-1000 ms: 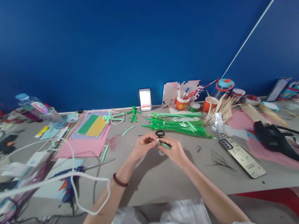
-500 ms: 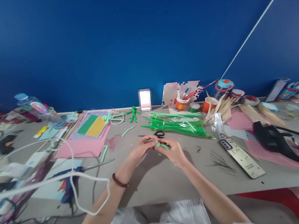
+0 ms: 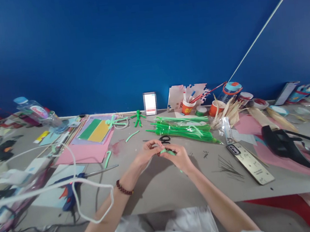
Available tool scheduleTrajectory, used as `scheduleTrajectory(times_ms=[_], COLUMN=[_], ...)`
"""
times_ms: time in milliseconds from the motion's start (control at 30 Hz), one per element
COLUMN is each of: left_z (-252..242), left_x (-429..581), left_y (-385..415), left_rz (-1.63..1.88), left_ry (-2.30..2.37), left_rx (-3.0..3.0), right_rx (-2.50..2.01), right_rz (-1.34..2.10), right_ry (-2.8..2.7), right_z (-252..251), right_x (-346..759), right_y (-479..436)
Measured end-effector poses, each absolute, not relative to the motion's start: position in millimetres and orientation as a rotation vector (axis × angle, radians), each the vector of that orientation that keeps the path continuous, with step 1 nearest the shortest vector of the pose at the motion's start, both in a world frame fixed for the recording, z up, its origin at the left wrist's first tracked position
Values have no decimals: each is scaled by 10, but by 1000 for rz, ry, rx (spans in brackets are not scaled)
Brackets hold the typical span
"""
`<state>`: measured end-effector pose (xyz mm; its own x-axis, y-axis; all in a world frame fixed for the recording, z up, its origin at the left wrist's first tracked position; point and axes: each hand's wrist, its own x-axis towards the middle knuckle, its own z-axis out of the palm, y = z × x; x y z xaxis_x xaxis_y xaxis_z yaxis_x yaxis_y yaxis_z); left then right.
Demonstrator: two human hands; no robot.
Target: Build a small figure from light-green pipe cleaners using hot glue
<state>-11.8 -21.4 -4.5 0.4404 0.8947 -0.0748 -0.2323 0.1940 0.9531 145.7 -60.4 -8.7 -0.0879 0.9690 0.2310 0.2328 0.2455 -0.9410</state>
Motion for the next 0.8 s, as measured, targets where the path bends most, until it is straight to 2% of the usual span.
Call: scheduleTrajectory(times_ms=[233,467,667,800], left_z=[-34,15,2,7], left_x=[-127,-86,-126,-158], left_y=[-213,-239,-200,-184], left_rz=[853,963,933,892], left_ry=[792,819,831,837], left_rx=[1034,1126,1171,1176], right_rx=[-1109,-1094,-1028,-1088], right_rz=[1040,1216,1230,1415], right_ry=[-1585,-1402,-1485,-1251], right_z=[-46,-74,-74,-128], right_x=[1460,1462,1476,1458], right_y=[-616,-578,-577,-569])
